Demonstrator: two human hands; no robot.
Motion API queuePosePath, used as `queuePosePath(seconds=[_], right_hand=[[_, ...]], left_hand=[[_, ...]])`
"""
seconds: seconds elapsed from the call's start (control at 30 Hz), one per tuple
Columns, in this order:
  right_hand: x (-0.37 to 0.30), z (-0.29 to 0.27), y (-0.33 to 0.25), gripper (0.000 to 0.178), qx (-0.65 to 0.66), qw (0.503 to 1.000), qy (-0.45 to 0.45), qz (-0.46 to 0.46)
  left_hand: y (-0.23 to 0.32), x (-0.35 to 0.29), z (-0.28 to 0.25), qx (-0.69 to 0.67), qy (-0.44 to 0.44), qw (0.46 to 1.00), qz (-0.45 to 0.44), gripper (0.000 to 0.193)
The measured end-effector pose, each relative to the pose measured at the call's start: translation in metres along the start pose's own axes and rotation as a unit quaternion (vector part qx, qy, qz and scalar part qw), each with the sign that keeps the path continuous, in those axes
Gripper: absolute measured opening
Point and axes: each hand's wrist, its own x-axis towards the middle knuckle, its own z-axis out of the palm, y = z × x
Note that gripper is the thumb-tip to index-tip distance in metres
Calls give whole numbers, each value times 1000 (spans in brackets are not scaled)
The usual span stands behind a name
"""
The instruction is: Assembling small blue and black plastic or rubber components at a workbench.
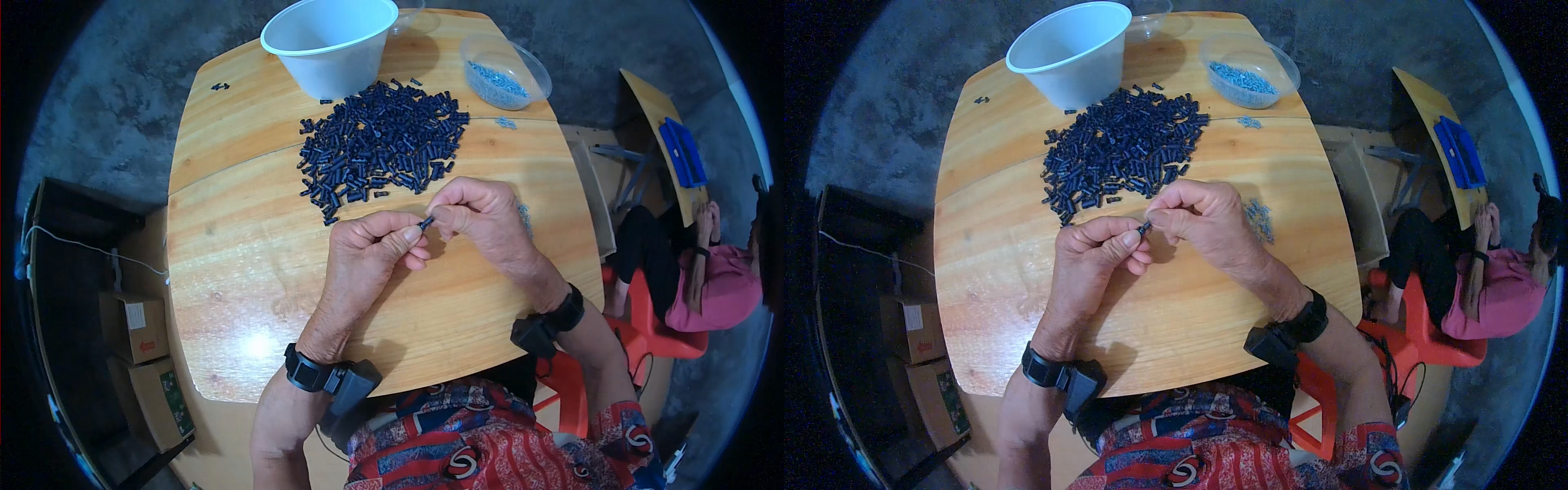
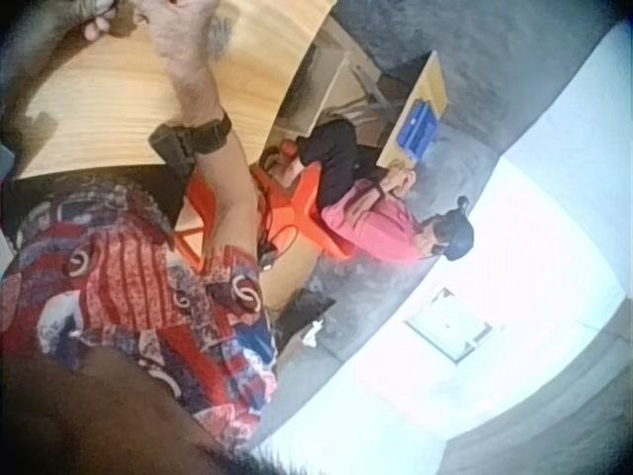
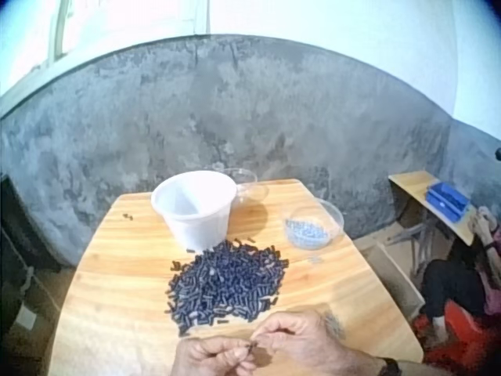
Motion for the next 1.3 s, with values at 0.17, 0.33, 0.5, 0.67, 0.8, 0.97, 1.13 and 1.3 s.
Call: queuePosePath(seconds=[0.17,0.33,0.5,0.67,0.8,0.97,1.13,1.3], right_hand=[[-2,2,-5,9,6,1000,11,-17],[-2,2,-9,9,-68,997,18,-32],[-3,3,-10,8,-116,992,19,-49],[-2,3,-10,8,-99,994,6,-44],[-2,4,-9,10,-85,996,8,-18],[-2,5,-4,11,-32,999,1,-1],[-3,6,-3,9,3,1000,7,14],[-4,8,-1,8,32,999,13,15]], left_hand=[[-1,1,0,-22,-11,1000,14,14],[1,2,1,-29,-4,1000,4,14],[-2,2,-1,-27,-4,1000,-1,15],[-5,3,-2,-38,-9,999,8,14],[-3,2,-1,-12,-5,1000,19,14],[-2,0,2,29,9,999,35,13],[-1,-1,3,49,12,998,47,13],[-2,-2,5,56,17,997,52,13]])
